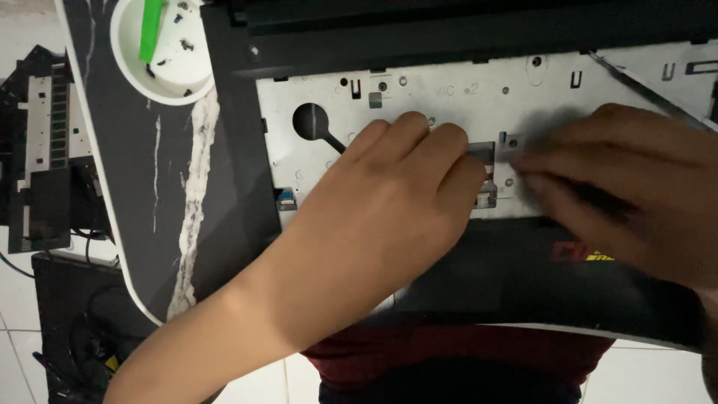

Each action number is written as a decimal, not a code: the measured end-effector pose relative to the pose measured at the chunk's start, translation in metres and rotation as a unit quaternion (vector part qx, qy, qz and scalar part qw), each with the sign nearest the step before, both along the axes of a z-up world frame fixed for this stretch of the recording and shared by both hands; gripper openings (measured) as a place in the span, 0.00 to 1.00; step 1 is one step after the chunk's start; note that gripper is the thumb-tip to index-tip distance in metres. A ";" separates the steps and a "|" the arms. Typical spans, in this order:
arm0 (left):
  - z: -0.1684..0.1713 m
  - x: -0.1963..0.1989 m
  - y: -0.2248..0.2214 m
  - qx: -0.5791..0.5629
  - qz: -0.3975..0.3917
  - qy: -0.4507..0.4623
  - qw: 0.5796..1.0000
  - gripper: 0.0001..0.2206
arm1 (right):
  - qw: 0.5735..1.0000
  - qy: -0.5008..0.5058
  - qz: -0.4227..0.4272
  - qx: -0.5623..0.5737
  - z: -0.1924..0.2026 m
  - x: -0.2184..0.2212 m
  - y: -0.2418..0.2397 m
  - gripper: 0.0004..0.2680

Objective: Repair a laptop by connecting a ribbon cable to the motherboard using a precision screwdriver

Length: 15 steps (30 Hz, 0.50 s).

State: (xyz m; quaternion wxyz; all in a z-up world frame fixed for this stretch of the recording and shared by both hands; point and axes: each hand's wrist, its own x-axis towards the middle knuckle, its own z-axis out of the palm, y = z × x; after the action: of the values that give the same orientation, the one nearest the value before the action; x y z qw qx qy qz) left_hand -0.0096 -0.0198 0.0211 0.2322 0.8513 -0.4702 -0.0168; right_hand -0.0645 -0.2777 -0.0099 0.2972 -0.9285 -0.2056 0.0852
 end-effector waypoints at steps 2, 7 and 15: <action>0.000 0.001 0.001 -0.004 -0.004 0.002 1.000 0.03 | 1.000 -0.007 0.016 -0.004 -0.001 0.000 0.000 0.10; -0.001 0.005 0.004 -0.012 -0.012 -0.002 1.000 0.04 | 0.999 -0.010 0.034 0.020 0.001 0.002 0.007 0.10; -0.005 0.017 0.009 -0.050 0.011 0.016 0.999 0.05 | 0.997 -0.028 0.067 -0.027 -0.010 -0.001 0.000 0.10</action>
State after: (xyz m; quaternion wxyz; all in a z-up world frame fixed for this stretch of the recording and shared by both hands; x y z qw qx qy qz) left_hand 0.0071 -0.0109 0.0156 0.2819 0.8436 -0.4571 -0.0048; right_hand -0.0658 -0.2781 -0.0195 0.2595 -0.9225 -0.2730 0.0845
